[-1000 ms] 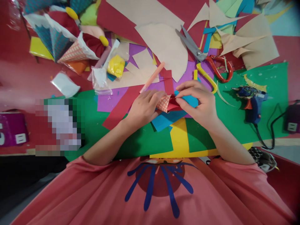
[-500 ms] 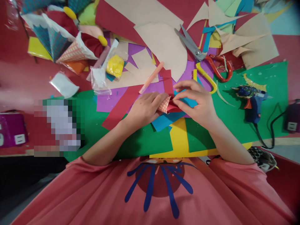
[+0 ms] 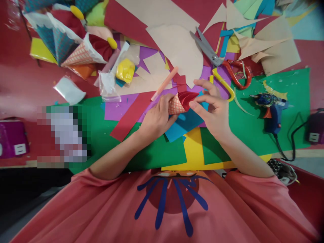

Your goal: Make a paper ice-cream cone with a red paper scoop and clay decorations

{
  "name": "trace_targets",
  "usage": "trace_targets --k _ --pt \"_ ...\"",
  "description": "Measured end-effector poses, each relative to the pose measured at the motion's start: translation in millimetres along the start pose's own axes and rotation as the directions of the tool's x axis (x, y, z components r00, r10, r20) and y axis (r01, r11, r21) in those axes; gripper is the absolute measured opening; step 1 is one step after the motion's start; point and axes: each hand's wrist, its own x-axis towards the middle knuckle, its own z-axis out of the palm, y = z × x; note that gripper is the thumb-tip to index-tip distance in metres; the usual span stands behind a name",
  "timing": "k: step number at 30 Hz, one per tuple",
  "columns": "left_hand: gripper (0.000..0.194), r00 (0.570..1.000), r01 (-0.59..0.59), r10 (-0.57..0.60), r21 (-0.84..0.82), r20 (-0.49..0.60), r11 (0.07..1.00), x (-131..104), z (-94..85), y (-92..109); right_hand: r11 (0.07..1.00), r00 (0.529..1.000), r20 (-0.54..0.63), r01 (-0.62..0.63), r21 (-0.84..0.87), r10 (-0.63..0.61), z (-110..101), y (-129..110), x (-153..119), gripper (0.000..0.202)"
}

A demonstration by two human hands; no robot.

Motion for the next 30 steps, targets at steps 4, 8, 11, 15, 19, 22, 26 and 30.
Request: trace_targets --k 4,8,11,15,19,22,26,30 --pt "0.048 1.000 0.000 -0.003 -0.085 -0.024 0.996 -2.3 2.9 -4.3 0.994 0.998 0.052 -0.052 0.093 0.047 0.6 1.0 0.1 0.017" --pt "0.049 0.999 -0.038 0.030 -0.206 -0.039 0.978 -1.0 4.8 -4.0 0.997 0.997 0.073 -0.030 0.071 0.025 -2.0 -1.1 2.0 0.018" --pt "0.048 0.997 -0.073 0.071 -0.317 -0.019 0.946 1.9 5.3 -3.2 0.999 0.995 0.095 0.017 0.043 -0.021 -4.9 -1.0 4.1 0.017" --pt "0.049 0.996 -0.056 0.085 -0.462 0.041 0.885 5.3 5.4 -5.3 0.997 0.993 0.092 0.073 0.011 -0.074 -7.3 0.3 5.3 0.013" --pt "0.051 0.996 -0.032 0.075 -0.554 0.055 0.832 7.2 4.9 -7.8 0.996 0.992 0.084 0.092 -0.010 -0.091 -7.8 -1.1 4.7 0.011" --pt "0.055 0.995 0.023 0.041 -0.594 0.095 0.804 7.8 2.5 -6.8 0.995 0.991 0.095 0.094 -0.014 -0.093 -8.2 -2.2 4.7 0.011" --pt "0.056 0.983 0.144 -0.034 -0.637 0.181 0.757 8.4 -2.2 -2.7 0.993 0.987 0.128 0.107 -0.045 -0.100 -9.9 -1.9 5.7 0.014" --pt "0.052 0.970 0.201 -0.037 -0.703 0.241 0.682 10.2 -5.4 1.0 0.991 0.984 0.146 0.112 -0.078 -0.100 -12.1 -3.1 6.5 0.012"
